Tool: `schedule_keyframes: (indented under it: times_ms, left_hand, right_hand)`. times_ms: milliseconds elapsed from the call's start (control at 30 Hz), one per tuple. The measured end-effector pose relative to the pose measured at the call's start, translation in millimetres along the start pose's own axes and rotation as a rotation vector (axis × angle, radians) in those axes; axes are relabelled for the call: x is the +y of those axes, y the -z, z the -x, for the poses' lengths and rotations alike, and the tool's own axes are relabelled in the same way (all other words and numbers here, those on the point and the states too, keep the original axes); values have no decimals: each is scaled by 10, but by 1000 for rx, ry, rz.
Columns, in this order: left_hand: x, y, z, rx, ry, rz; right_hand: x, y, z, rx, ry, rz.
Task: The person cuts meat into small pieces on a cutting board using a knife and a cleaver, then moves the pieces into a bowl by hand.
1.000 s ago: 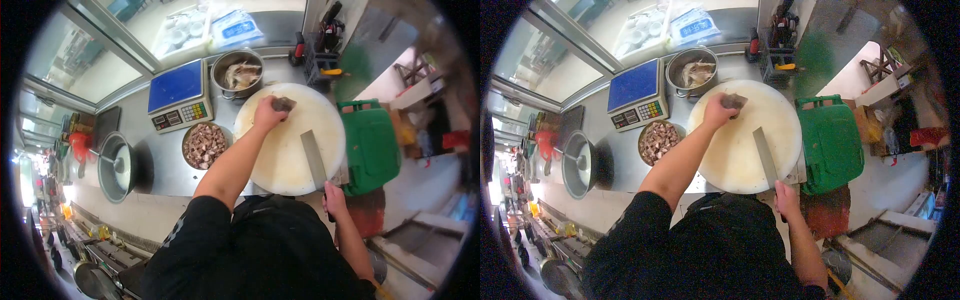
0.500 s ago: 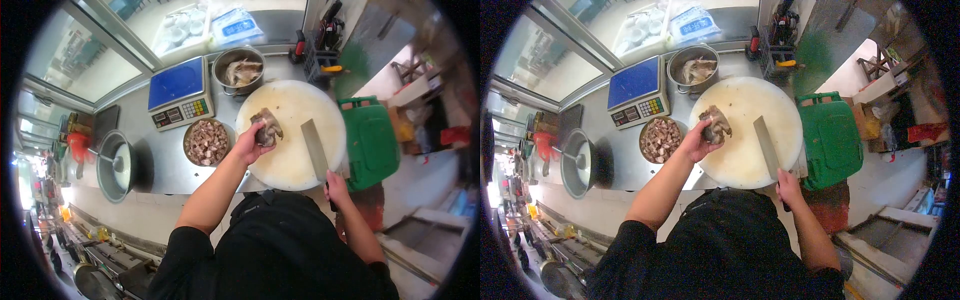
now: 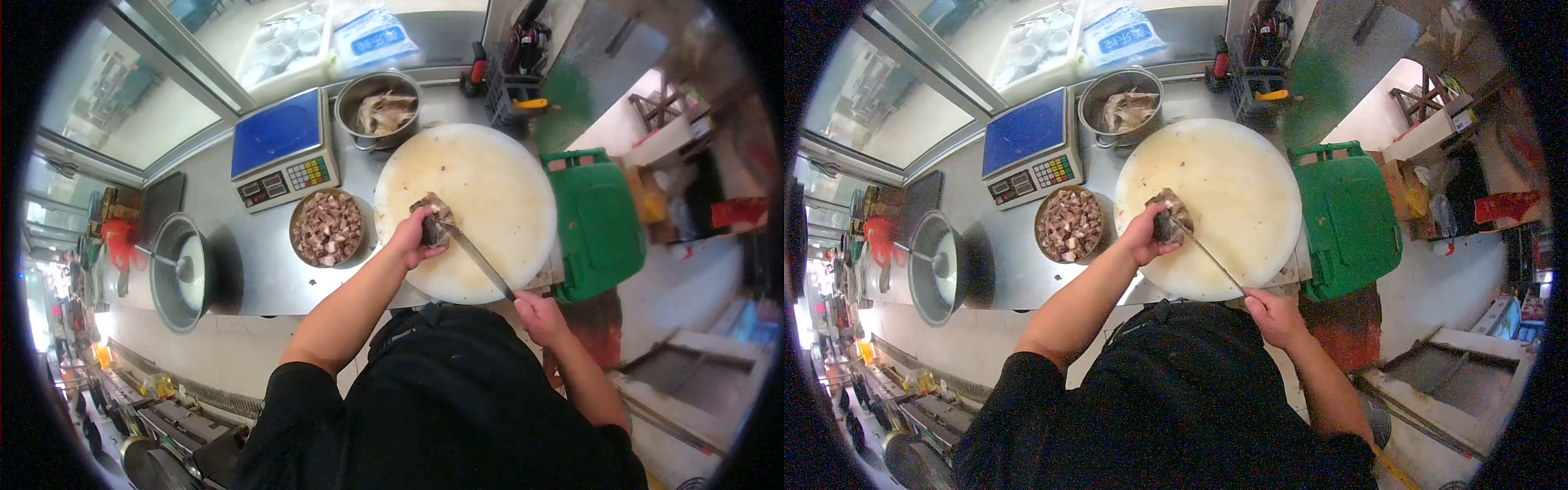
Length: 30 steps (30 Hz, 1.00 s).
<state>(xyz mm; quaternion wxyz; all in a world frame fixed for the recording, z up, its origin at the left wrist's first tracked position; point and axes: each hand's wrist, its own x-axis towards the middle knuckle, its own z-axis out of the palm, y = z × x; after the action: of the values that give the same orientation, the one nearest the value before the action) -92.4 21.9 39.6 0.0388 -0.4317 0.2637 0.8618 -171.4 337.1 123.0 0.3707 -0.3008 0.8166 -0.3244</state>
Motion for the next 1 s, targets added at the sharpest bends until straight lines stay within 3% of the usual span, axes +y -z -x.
schedule_keyframes:
  times_ms: [200, 500, 800, 900, 1000]
  left_hand:
    - [-120, 27, -81, 91, -35, -152]
    - [-157, 77, -17, -48, -26, -29]
    - [-308, 17, -86, -56, -5, 18]
    - [-317, -37, -37, -14, 38, -229]
    - [-106, -97, 121, 112, 150, -1142]
  right_hand:
    - [-21, -28, -41, -7, -95, -13]
    - [-10, -39, -39, 27, -126, 44]
    - [-190, -44, -156, -111, -187, -27]
    - [-143, -181, -241, -54, -141, -29]
    - [-251, -235, -348, 0, -158, -32]
